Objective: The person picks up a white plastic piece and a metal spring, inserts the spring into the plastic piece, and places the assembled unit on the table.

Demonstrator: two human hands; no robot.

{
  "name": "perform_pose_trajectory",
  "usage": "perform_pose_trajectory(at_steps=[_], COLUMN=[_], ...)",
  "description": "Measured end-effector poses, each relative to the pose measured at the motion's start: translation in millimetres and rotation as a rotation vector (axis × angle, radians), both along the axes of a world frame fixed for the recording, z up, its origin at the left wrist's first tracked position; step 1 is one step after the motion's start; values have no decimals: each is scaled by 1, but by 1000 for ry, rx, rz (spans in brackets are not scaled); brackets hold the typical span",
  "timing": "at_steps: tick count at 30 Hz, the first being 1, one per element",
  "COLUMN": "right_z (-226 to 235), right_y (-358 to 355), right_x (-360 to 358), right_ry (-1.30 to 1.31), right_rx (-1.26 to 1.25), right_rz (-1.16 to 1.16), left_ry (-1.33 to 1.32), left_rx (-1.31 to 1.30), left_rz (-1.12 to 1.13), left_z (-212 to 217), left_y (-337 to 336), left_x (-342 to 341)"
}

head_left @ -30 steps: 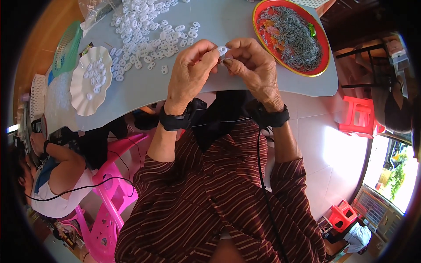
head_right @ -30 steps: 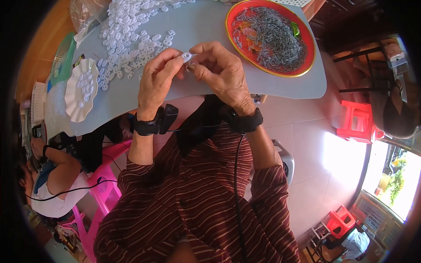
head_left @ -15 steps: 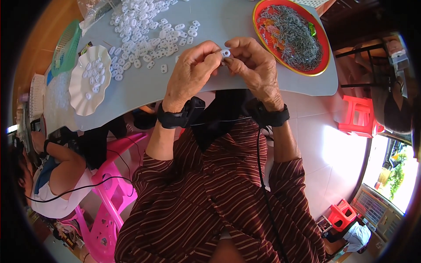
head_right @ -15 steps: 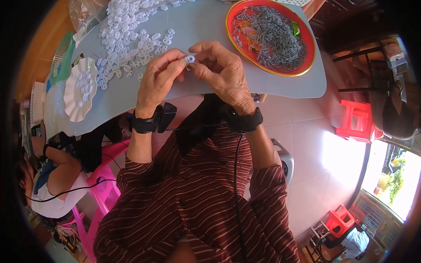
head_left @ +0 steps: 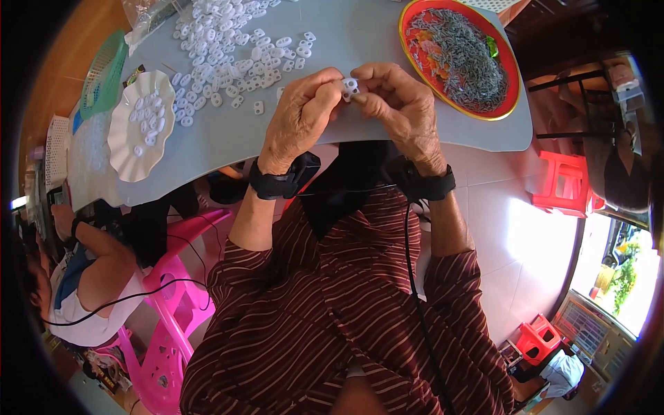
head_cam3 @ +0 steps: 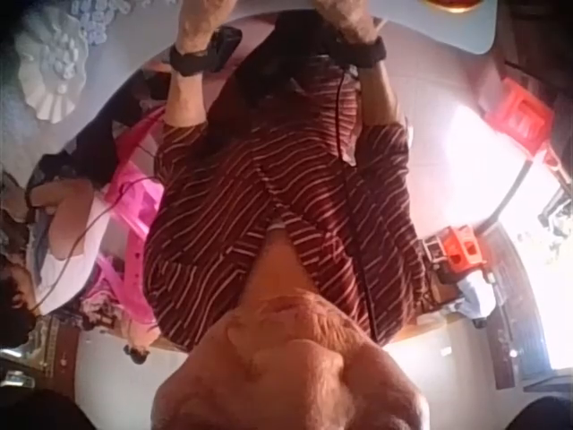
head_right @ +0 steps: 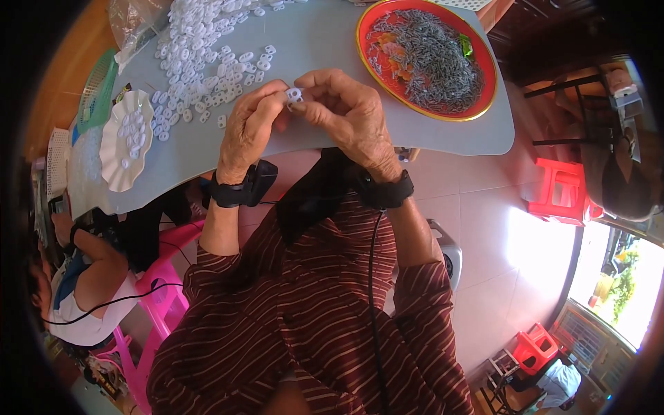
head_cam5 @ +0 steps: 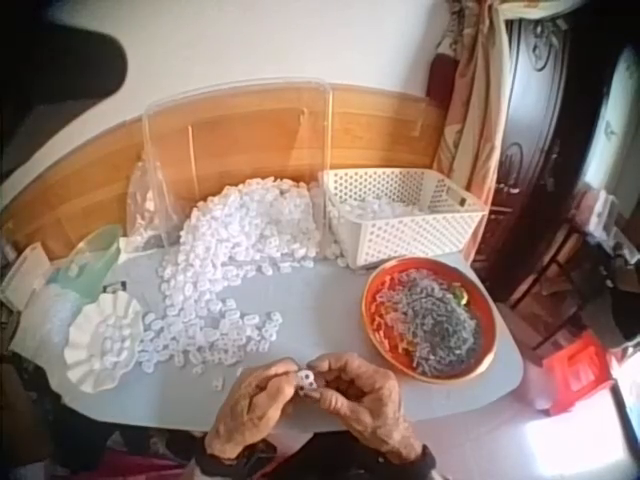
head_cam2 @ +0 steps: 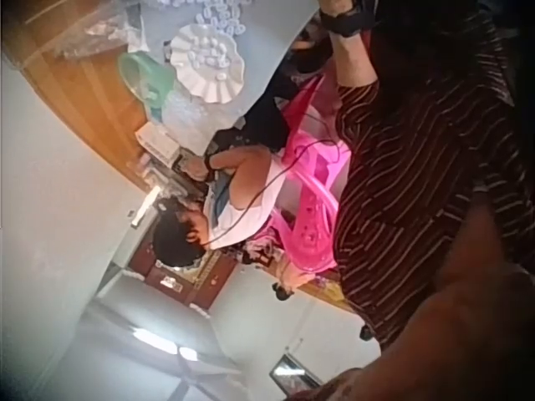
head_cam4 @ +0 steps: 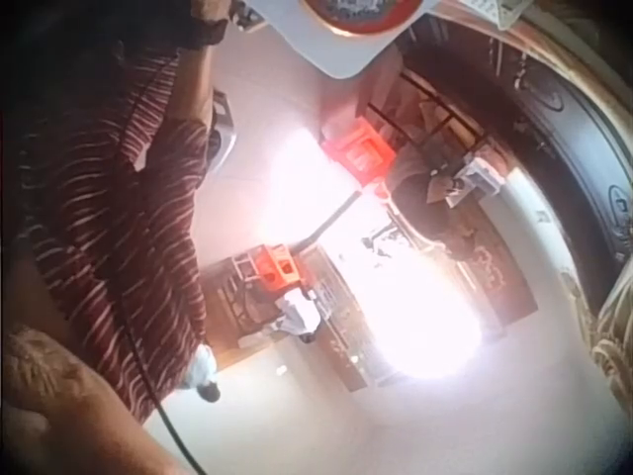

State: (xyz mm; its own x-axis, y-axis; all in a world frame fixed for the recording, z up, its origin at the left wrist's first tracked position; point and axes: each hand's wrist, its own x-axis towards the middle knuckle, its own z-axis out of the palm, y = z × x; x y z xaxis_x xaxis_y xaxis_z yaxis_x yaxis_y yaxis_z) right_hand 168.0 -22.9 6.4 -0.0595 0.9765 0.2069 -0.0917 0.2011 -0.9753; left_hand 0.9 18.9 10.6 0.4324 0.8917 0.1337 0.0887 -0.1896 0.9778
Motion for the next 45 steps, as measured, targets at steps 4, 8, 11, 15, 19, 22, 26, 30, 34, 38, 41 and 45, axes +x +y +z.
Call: perform_pose_trajectory(at_steps=[4, 8, 11, 15, 19, 22, 26, 30, 34, 38, 41, 45], right_z=[-5, -5, -2, -3, -4, -1, -4, -5, -5, -3, -4, 0], right_y=[1, -1, -3, -3, -3, -4, -5, -5, -5, -6, -6, -9], right_x=[-5, -8, -8, -7, -6, -8, -8, -8, -9, -6, -8, -6], right_ry=[-57, -105, -196, -321, -322, -404, -393, -373, -348, -350, -257, -106], right_rx=[35, 56, 80, 98, 128, 129, 126, 190, 235, 169, 118, 36], right_rz=[-8, -48, -81, -130, -149, -159, -168, -187, -194, -167, -138, -91], left_ry=[5, -8, -10, 19, 37, 53, 26, 18, 18, 18, -1, -1], left_rx=[47, 50, 48, 78, 182, 272, 347, 267, 175, 30, 69, 150], left_rz=[-24, -17, -40, -50, -25, -30, -49, -68, -59, -70, -42, -55], left_z=[-3, -3, -5, -4, -9, -15, -15, -10, -8, -2, -3, 1], left_y=[2, 0, 2, 1, -1, -2, 1, -4, -4, -4, -4, -6], left_x=[0, 0, -1, -1, 2, 1, 2, 1, 1, -1, -1, -3])
